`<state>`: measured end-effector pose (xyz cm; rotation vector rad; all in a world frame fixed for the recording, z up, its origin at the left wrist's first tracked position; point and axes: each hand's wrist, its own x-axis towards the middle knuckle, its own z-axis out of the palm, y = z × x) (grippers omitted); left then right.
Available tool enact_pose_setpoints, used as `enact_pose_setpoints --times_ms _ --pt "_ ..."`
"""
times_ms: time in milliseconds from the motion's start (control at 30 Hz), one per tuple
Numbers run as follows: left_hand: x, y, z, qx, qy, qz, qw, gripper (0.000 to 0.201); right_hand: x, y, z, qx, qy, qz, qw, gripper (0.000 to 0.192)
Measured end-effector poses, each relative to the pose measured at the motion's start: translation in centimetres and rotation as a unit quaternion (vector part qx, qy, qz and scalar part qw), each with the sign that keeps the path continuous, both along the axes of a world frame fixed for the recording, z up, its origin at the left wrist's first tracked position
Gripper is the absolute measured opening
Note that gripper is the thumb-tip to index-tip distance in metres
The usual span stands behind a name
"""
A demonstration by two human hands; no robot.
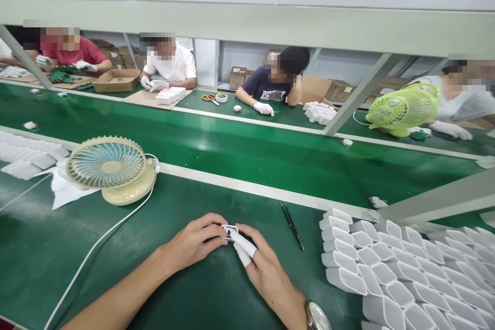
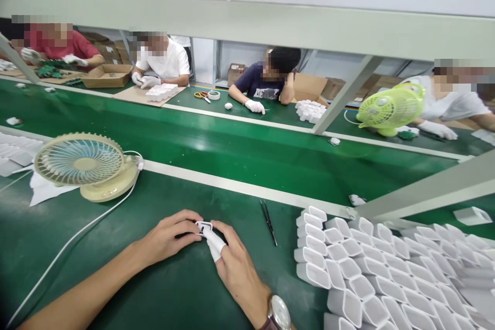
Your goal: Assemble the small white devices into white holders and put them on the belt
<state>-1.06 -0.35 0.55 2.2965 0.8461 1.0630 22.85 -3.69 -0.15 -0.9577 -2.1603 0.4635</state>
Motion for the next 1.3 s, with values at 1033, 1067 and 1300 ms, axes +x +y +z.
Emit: enact_pose_setpoints --times_ms 1033,1067,1300 --pt "0.3 -0.1 0.3 0.000 0.012 -0.017 1.000 0.008 -0.2 -0.2 -0.3 0.076 -0.038 0.010 0.996 0.044" --pt "0.2 0.0 0.4 -0.012 0.015 -0.021 1.000 0.010 -0.3 -0.2 -0.2 0.077 -0.033 0.007 0.996 0.044" --pt "0.4 -0.3 0.4 -0.063 -0.021 -0.013 0.998 0.013 -0.7 -0.1 0.5 0.087 -0.016 -0.041 0.995 0.059"
